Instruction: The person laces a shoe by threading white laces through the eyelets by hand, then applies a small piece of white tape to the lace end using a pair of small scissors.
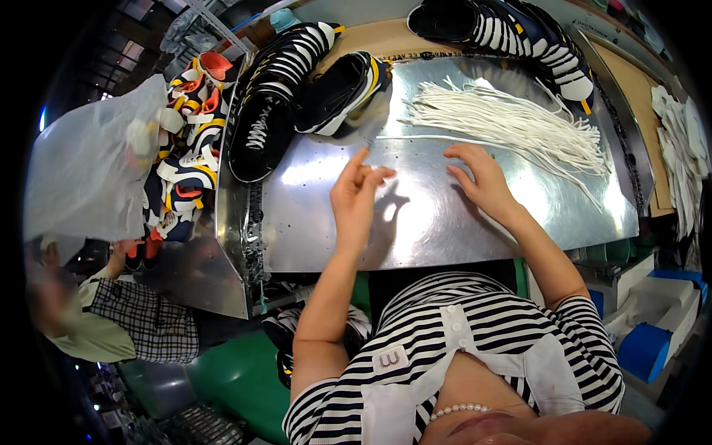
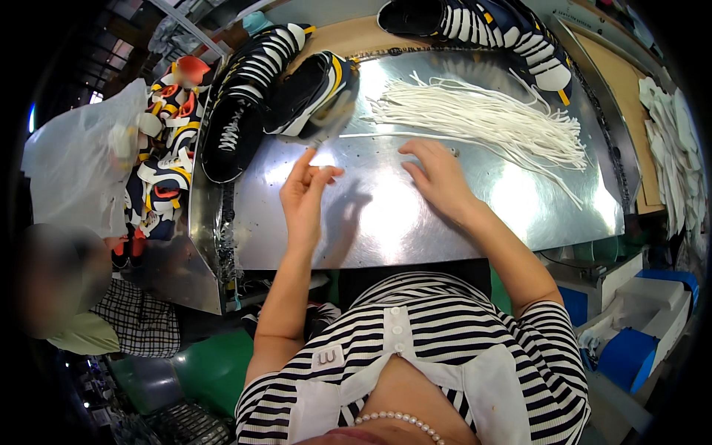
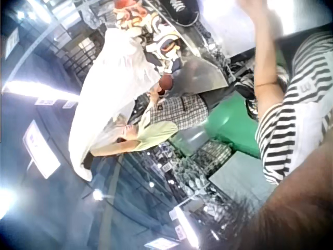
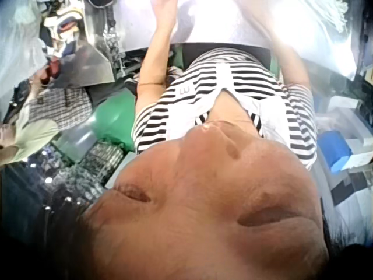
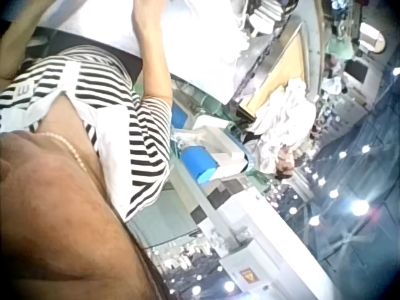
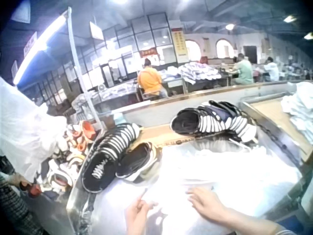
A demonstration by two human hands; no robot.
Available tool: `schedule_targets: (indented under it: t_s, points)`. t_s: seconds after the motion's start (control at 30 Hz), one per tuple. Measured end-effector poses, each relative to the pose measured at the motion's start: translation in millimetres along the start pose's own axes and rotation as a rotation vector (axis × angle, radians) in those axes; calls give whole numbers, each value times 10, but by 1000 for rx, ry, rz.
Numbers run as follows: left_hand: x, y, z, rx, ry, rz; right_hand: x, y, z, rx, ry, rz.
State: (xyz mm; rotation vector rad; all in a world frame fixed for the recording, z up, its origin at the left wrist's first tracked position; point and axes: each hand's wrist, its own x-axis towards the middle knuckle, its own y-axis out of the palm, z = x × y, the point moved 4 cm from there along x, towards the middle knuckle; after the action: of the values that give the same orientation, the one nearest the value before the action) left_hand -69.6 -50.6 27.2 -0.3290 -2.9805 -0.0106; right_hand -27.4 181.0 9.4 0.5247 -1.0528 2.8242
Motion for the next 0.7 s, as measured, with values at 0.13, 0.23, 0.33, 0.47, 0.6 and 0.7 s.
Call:
schedule_targets:
  t_s: [0.13,0.23,0.33,0.47,0.6,0.7]
  points:
    - [585,-213,-205,511,269,-130,-10,50,-179,-550,-203,-162]
    - [1124,-508,-173,1143,731,-204,-20,125,-480,-617,-71,-71]
    - [1463,-905,403,1237,451,298,6,106,-528,-506,-23,22]
    - [1359,-372,550,1003,520,124,-3,-33,-621,81,150,-148]
    - [1363,269,570,1109,458,172,177,-217,-490,918,419,-152]
    - [1276,317,500,1117,544,200,275,-610,-157,1137,305,-307]
